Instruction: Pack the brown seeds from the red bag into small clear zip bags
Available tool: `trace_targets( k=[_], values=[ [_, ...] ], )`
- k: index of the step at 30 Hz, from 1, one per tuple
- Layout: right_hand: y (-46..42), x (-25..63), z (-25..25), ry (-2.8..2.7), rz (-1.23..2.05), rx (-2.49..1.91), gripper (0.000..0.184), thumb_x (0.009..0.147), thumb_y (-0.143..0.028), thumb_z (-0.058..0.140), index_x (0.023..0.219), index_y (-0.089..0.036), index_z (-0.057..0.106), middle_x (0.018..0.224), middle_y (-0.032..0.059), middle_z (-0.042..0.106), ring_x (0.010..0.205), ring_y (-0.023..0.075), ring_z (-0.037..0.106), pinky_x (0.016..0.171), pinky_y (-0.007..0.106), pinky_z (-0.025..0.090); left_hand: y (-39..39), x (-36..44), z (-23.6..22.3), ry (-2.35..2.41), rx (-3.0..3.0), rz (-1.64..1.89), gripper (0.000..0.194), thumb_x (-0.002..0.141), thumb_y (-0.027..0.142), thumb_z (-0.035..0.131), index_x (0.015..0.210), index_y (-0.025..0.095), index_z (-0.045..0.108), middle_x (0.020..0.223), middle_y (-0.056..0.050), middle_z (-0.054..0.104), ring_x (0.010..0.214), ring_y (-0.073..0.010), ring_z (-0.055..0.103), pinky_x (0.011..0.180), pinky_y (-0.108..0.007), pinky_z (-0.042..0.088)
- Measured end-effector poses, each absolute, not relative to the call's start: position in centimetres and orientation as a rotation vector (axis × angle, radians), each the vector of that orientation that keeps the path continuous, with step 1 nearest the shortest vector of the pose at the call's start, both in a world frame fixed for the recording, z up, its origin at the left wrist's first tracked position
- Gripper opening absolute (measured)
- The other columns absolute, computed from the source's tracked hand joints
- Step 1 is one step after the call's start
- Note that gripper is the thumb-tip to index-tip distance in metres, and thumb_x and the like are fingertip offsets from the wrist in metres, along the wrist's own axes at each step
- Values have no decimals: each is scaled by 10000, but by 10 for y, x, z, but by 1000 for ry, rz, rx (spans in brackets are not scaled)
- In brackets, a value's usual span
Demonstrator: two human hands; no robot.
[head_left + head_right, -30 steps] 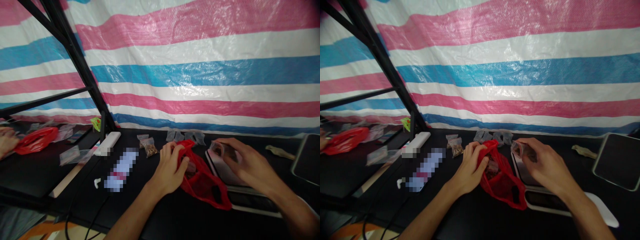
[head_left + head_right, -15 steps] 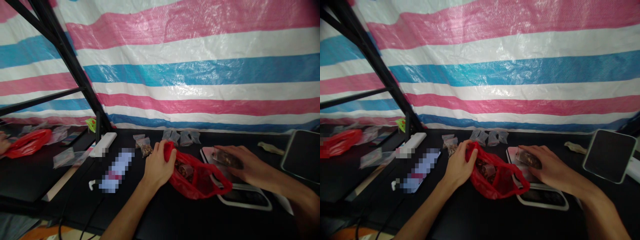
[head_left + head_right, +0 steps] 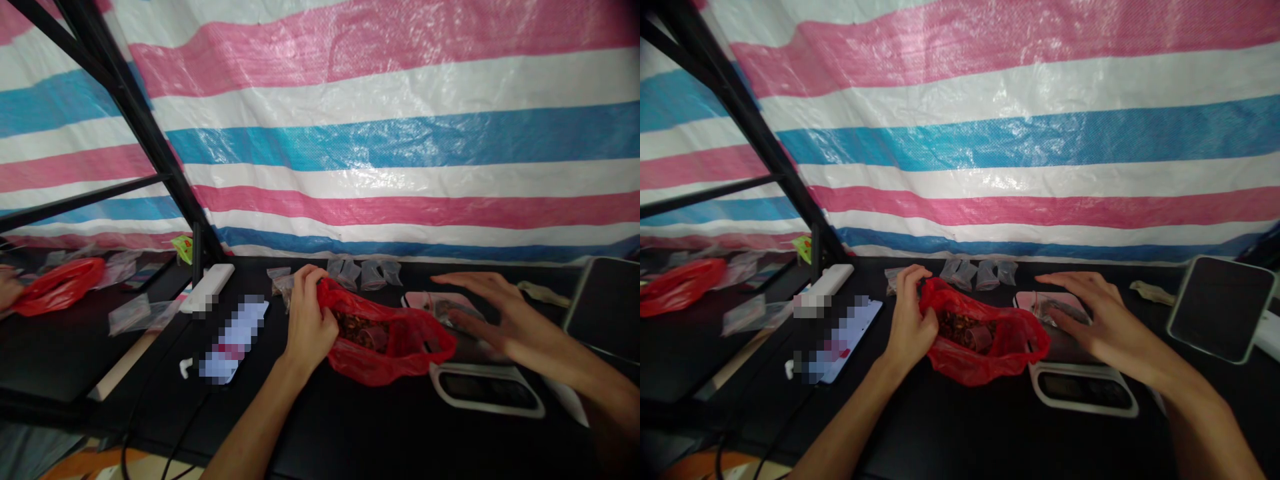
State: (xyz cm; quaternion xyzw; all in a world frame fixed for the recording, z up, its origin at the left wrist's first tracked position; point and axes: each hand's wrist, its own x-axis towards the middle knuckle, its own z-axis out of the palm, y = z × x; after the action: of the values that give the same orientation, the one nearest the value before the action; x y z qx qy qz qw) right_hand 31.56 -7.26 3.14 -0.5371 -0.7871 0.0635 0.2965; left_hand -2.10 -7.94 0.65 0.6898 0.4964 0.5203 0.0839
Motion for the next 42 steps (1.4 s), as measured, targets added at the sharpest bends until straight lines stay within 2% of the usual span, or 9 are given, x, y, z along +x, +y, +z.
trace_targets(
  k=[3, 7, 11, 15, 21, 25, 32, 36, 42],
  values=[
    [-67, 327, 25, -2120, 148, -1491, 444, 917, -516, 628, 1328, -355, 677, 1343, 108, 687, 1262, 362, 581, 1062, 565, 431, -84, -20, 8, 1400, 2190, 1487, 632, 666, -40, 514, 1226, 251, 524, 1355, -84, 526, 1300, -273, 504, 1134, -453, 386],
    [-63, 340, 16, -2157, 273, -1641, 631, 860, -630, 638, 1426, -352, 603, 1401, 118, 656, 1277, 380, 593, 1065, 573, 462, -88, -19, 9, 1301, 2210, 1463, 458, 746, 28, 549, 1151, 241, 556, 1252, -75, 607, 1209, -269, 568, 1075, -452, 434],
    [-64, 340, 13, -2189, 372, -1727, 737, 823, -636, 683, 1485, -342, 546, 1395, 134, 655, 1276, 381, 605, 1065, 554, 478, -85, -19, 8, 1338, 2105, 1514, 394, 876, 110, 558, 1250, 234, 541, 1353, -108, 574, 1300, -273, 538, 1131, -461, 417],
    [-60, 341, 4, -2220, 344, -1657, 655, 830, -533, 734, 1438, -329, 598, 1308, 136, 701, 1185, 356, 653, 993, 498, 514, -81, -20, 5, 1358, 2054, 1473, 407, 958, 207, 568, 1355, 240, 491, 1439, -125, 522, 1389, -277, 479, 1177, -472, 384],
    [-51, 329, 4, -2122, 356, -1472, 336, 905, -390, 687, 1221, -283, 729, 1125, 92, 750, 994, 270, 725, 861, 371, 561, -78, -20, -2, 1392, 1960, 1492, 335, 1002, 207, 507, 1334, 243, 496, 1381, -112, 545, 1298, -253, 537, 1106, -447, 443],
    [-63, 294, 23, -2009, 305, -1262, 368, 966, -356, 631, 1322, -266, 652, 1242, 99, 701, 1115, 245, 699, 945, 349, 545, -77, -19, -3, 1404, 1916, 1518, 295, 1021, 213, 484, 1313, 247, 507, 1352, -105, 554, 1242, -241, 560, 1070, -432, 460],
    [-89, 222, 16, -2208, 268, -1153, 420, 992, -328, 609, 1411, -330, 580, 1306, 51, 714, 1183, 258, 668, 1063, 456, 508, -76, -18, -5, 1415, 1854, 1521, 279, 1025, 209, 471, 1298, 247, 516, 1307, -91, 562, 1198, -226, 571, 1044, -419, 473],
    [-90, 211, 3, -2293, 246, -1167, 505, 997, -352, 619, 1488, -347, 506, 1287, 39, 715, 1147, 255, 660, 1030, 471, 519, -74, -18, -6, 1407, 1844, 1536, 256, 1022, 199, 472, 1267, 240, 532, 1269, -88, 580, 1147, -218, 590, 1006, -401, 491],
    [-90, 210, 8, -2311, 212, -1158, 425, 1024, -282, 565, 1446, -331, 554, 1181, 39, 739, 1060, 238, 666, 972, 451, 524, -75, -17, -6, 1388, 1833, 1514, 239, 1030, 200, 463, 1252, 231, 546, 1230, -90, 599, 1139, -221, 589, 1009, -409, 484]
  ],
)
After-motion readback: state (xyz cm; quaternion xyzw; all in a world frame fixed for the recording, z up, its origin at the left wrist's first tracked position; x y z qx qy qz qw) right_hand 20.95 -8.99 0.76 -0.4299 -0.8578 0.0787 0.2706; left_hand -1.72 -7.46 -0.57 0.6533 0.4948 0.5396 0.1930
